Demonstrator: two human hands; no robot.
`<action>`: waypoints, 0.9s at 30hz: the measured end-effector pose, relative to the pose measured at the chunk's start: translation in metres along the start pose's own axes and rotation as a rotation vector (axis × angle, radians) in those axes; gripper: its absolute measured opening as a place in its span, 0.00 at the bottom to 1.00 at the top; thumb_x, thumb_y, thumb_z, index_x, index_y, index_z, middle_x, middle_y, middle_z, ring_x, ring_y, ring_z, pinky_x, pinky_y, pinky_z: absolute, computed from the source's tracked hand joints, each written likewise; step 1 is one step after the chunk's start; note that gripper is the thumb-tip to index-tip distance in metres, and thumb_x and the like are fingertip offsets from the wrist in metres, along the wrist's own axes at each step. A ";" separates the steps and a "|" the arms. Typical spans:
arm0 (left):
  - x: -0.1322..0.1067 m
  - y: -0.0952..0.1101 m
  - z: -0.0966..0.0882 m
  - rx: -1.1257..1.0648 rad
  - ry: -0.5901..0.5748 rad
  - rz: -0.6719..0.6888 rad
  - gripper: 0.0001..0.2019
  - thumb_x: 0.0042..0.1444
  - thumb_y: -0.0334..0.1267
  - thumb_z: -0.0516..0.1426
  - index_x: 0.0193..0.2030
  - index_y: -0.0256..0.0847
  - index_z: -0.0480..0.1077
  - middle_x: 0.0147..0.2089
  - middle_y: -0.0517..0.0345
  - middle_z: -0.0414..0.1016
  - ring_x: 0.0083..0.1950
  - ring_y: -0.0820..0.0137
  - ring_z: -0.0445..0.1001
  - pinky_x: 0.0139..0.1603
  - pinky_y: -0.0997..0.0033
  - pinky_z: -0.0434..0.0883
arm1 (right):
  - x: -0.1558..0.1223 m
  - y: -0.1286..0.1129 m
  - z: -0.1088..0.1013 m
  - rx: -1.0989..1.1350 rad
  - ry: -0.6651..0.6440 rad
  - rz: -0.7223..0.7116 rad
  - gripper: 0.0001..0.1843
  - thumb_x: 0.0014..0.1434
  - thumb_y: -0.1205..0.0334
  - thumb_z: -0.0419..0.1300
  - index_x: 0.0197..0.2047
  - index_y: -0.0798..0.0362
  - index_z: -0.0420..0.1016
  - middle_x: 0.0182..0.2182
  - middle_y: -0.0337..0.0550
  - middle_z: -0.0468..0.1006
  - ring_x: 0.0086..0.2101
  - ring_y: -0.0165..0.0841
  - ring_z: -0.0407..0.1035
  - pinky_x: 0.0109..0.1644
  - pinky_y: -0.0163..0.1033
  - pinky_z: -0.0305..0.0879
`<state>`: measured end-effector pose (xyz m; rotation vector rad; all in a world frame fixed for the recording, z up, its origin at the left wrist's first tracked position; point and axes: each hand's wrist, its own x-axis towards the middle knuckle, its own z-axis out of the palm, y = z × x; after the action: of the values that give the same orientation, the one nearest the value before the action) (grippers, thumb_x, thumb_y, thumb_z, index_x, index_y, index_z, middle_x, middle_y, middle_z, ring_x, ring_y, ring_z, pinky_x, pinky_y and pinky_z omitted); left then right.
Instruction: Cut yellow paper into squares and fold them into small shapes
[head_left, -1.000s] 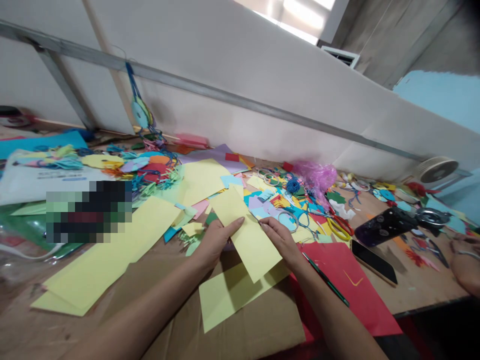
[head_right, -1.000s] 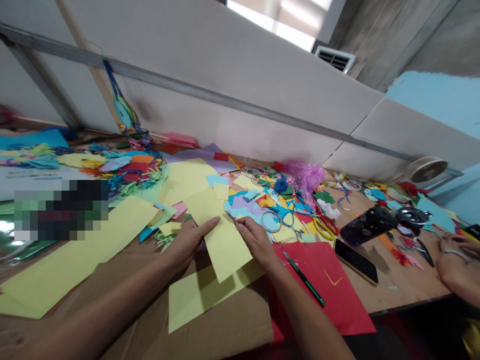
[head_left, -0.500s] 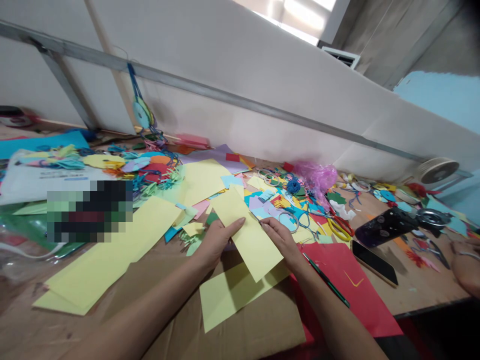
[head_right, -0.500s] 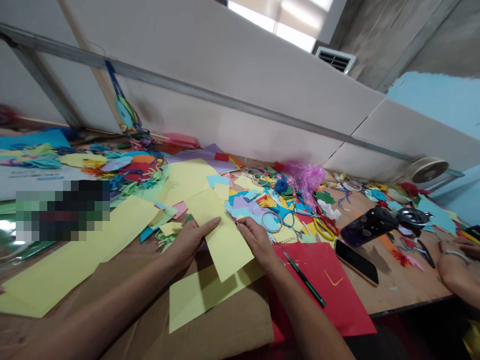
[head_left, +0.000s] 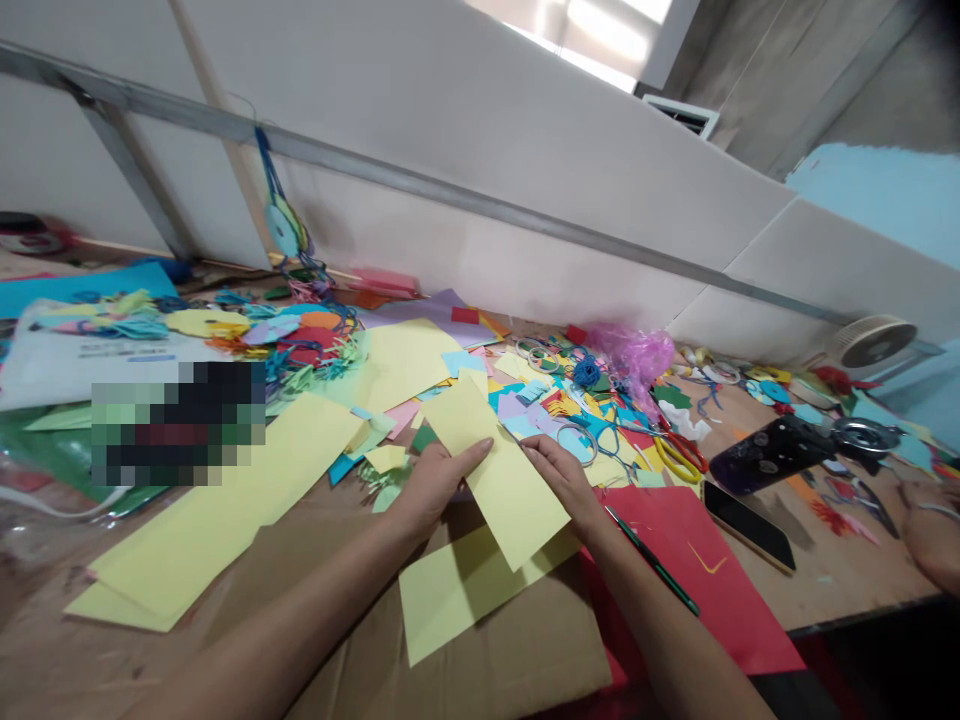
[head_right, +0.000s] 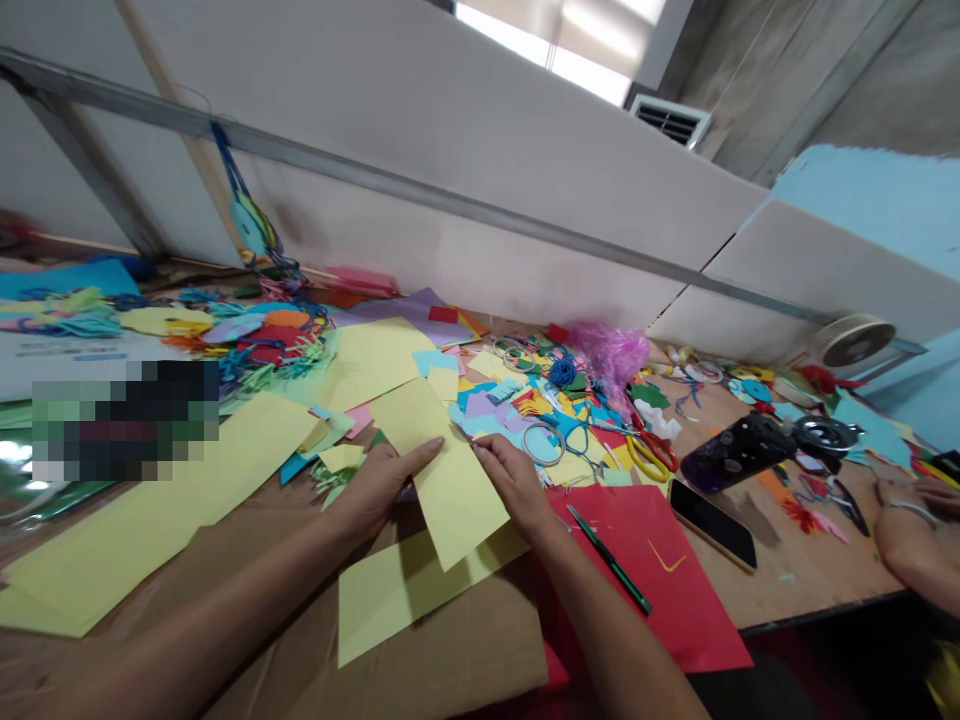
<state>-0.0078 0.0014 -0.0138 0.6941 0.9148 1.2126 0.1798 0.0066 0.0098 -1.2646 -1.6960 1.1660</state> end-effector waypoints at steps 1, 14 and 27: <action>0.000 0.000 0.000 -0.002 0.003 -0.001 0.27 0.44 0.48 0.72 0.47 0.31 0.79 0.49 0.38 0.83 0.47 0.53 0.82 0.45 0.61 0.78 | 0.000 0.000 0.000 -0.003 0.000 0.000 0.19 0.64 0.42 0.55 0.41 0.50 0.74 0.35 0.39 0.74 0.36 0.35 0.66 0.37 0.36 0.61; 0.000 0.000 0.000 -0.008 0.000 -0.012 0.27 0.43 0.47 0.73 0.48 0.32 0.79 0.49 0.38 0.83 0.47 0.53 0.83 0.46 0.60 0.78 | 0.001 0.004 0.001 -0.010 0.008 0.005 0.19 0.65 0.43 0.55 0.42 0.50 0.74 0.34 0.39 0.74 0.35 0.34 0.66 0.35 0.36 0.61; -0.003 -0.001 0.003 -0.004 -0.013 -0.032 0.25 0.43 0.47 0.73 0.44 0.33 0.80 0.47 0.40 0.84 0.44 0.54 0.83 0.47 0.59 0.78 | 0.001 0.007 0.001 -0.032 0.016 0.002 0.20 0.65 0.42 0.55 0.43 0.50 0.74 0.34 0.40 0.75 0.36 0.35 0.68 0.35 0.36 0.62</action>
<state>-0.0047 -0.0017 -0.0126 0.6807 0.9094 1.1800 0.1811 0.0080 0.0028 -1.2913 -1.7080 1.1312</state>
